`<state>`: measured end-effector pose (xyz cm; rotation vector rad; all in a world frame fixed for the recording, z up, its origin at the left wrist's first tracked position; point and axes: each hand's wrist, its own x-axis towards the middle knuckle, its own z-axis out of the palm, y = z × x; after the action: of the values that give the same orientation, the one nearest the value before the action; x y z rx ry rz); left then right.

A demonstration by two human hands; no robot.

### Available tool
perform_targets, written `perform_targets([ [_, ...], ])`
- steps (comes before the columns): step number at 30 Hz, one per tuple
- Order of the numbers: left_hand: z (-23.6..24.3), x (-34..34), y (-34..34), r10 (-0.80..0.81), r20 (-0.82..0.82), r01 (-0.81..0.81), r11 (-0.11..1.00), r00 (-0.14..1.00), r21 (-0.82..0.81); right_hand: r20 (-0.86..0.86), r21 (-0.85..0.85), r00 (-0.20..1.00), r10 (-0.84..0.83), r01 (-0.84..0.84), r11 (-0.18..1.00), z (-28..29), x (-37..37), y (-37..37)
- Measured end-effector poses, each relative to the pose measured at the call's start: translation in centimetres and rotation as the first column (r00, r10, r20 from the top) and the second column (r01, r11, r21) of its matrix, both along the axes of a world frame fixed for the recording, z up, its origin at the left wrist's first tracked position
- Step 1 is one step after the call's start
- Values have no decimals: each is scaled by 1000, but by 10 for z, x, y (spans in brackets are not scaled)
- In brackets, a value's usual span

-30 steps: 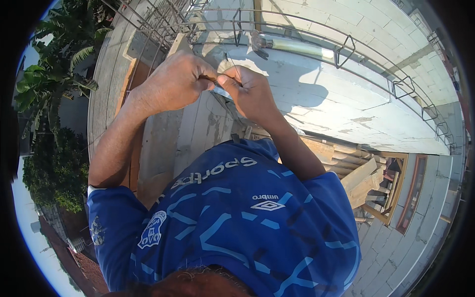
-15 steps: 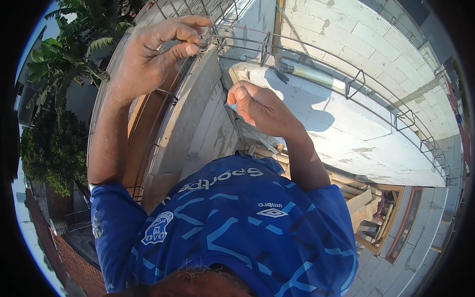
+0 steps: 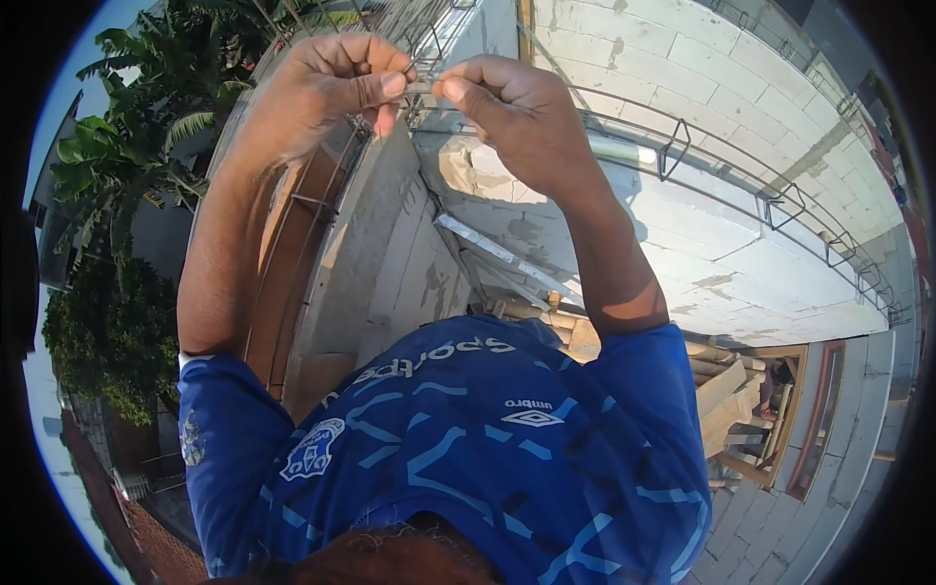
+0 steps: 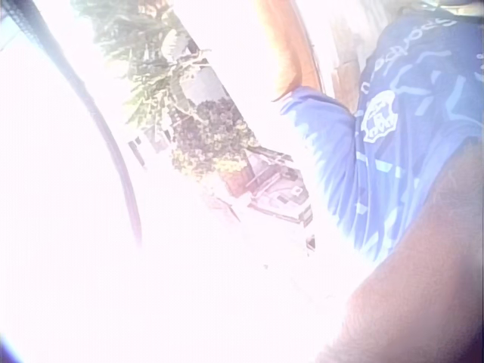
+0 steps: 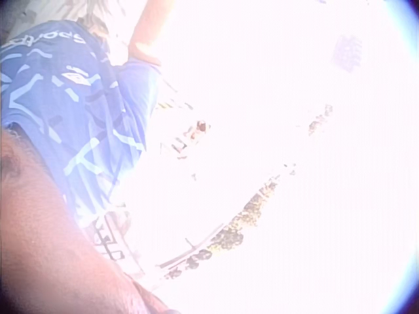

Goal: The person ties wire around a rebar structure and hammers nails into a wooden board positioned against the metal frame.

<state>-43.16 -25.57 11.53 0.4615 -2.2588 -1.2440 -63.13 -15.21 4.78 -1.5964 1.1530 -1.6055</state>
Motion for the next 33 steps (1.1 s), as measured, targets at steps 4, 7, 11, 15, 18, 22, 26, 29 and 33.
perform_targets([
  [4,17,-3,-1,-57,4,56,987,998,149,-113,-27,994,4,-7,1000,26,-10,4],
  [7,28,-5,3,-188,-82,195,976,979,93,-176,-182,984,-17,-15,983,36,-18,1],
  [11,37,2,26,-77,-9,76,989,997,-126,172,-96,943,285,-272,958,14,-29,-15],
  [15,51,19,43,164,306,3,878,938,-478,610,-141,663,434,-448,883,-26,-21,-17],
  [18,36,16,33,129,321,-40,962,938,-270,724,-191,570,387,-374,908,-41,4,-22],
  [22,-6,8,11,254,212,-263,965,944,17,570,-200,623,535,-527,826,-40,18,-32],
  [26,-15,18,2,225,164,-247,961,960,123,637,-147,596,488,-528,836,-51,23,-40],
  [29,-15,18,3,210,117,-233,940,971,249,608,-272,576,546,-495,825,-56,28,-47],
  [33,-22,9,2,230,52,-233,902,972,363,665,-351,525,531,-409,843,-54,37,-53],
])
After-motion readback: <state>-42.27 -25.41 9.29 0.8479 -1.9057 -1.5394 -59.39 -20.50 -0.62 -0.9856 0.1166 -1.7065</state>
